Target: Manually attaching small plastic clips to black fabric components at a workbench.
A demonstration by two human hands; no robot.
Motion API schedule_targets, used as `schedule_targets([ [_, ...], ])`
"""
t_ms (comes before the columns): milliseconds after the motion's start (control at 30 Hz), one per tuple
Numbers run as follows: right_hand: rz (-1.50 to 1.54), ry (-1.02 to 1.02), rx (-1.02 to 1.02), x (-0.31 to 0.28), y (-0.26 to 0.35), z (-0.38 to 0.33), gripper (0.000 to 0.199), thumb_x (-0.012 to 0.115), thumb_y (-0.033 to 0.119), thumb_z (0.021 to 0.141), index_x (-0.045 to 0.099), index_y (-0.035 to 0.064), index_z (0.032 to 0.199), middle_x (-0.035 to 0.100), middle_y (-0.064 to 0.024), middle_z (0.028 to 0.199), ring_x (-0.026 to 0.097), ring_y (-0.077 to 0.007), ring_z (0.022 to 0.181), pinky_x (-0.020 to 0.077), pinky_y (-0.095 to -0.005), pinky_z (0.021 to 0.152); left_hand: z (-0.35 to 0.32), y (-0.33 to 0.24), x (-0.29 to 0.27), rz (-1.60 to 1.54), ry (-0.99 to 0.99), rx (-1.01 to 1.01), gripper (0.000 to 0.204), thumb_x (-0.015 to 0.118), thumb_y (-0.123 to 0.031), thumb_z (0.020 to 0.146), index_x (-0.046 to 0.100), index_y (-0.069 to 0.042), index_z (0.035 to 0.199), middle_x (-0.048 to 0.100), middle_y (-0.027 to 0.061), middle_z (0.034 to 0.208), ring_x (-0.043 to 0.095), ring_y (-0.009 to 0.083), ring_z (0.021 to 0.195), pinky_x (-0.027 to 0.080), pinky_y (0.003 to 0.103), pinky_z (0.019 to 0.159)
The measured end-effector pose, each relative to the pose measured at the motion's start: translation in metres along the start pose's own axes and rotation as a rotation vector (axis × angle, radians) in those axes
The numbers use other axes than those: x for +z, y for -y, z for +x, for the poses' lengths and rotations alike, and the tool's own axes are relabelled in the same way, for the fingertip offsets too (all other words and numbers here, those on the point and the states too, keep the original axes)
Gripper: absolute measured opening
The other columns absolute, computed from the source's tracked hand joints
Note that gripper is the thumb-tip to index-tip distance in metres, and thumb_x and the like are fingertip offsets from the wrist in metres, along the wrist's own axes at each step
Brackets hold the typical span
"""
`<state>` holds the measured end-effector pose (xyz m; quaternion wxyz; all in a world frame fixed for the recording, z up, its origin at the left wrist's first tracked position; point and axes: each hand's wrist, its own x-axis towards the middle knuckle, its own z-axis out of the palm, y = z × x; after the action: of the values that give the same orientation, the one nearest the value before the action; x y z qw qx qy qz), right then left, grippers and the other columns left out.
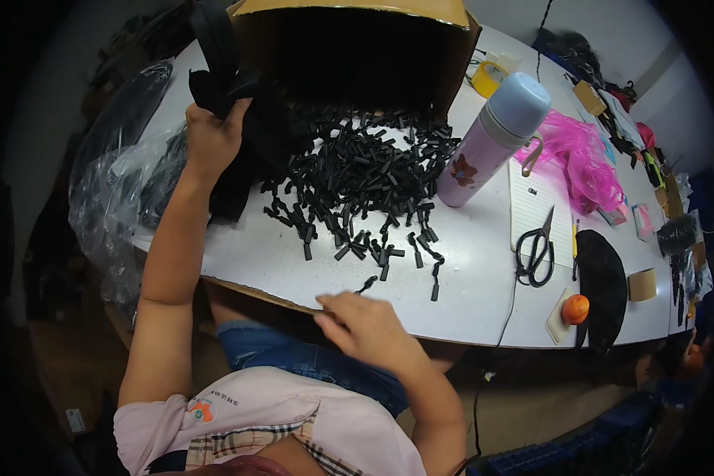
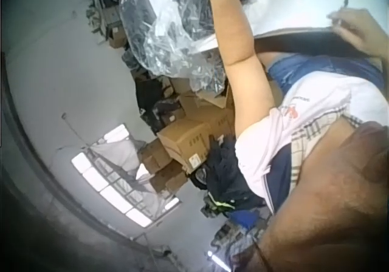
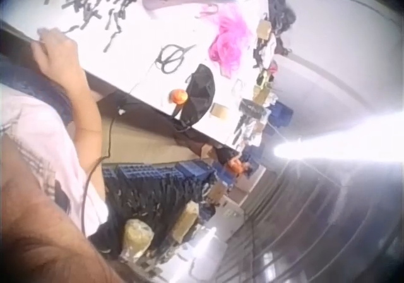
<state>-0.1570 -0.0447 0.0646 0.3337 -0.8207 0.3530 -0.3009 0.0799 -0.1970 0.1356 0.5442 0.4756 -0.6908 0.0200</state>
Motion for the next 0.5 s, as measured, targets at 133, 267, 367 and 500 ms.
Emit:
schedule_targets([
  [133, -0.088, -0.310, -0.166, -0.020, -0.012, 0.054, 0.024, 0.062, 0.005, 0.069, 0.058, 0.0006, 0.093, 0.060, -0.0087, 0.078, 0.057, -0.0176, 0.067, 0.0453, -0.0260, 0.059, 0.008, 0.005, 0.017, -0.143, -0.061, 0.079, 0.009, 0.060, 0.000, 0.072, 0.057, 0.001, 0.079, 0.055, 0.0100, 0.055, 0.049, 0.0170, 0.042, 0.039, 0.026, 0.044],
  [267, -0.122, -0.392, -0.106, -0.043, -0.015, 0.113, 0.087, 0.069, 0.017, 0.064, 0.016, -0.0032, 0.130, 0.040, -0.0175, 0.121, 0.037, -0.0314, 0.113, 0.0290, -0.0348, 0.096, 0.005, -0.024, 0.035, -0.224, 0.011, 0.116, 0.015, 0.059, 0.003, 0.069, 0.057, 0.001, 0.084, 0.057, 0.0149, 0.065, 0.056, 0.0283, 0.056, 0.043, 0.029, 0.051],
  [367, -0.030, -0.480, -0.064, -0.021, -0.040, 0.148, 0.090, 0.073, 0.020, 0.059, 0.019, -0.0045, 0.127, 0.040, -0.0201, 0.118, 0.037, -0.0344, 0.111, 0.0306, -0.0357, 0.094, -0.005, -0.046, 0.055, -0.333, 0.050, 0.058, 0.023, 0.056, 0.006, 0.067, 0.056, -0.001, 0.088, 0.059, 0.0160, 0.075, 0.058, 0.0322, 0.071, 0.045, 0.030, 0.058],
  [500, 0.093, -0.567, -0.243, 0.001, -0.034, 0.164, 0.052, 0.069, 0.013, 0.062, 0.043, -0.0017, 0.104, 0.051, -0.0180, 0.102, 0.050, -0.0288, 0.095, 0.0415, -0.0351, 0.076, -0.028, -0.053, 0.079, -0.403, 0.060, -0.077, 0.020, 0.057, 0.005, 0.067, 0.055, 0.001, 0.087, 0.057, 0.0141, 0.075, 0.057, 0.0278, 0.066, 0.045, 0.029, 0.061],
])
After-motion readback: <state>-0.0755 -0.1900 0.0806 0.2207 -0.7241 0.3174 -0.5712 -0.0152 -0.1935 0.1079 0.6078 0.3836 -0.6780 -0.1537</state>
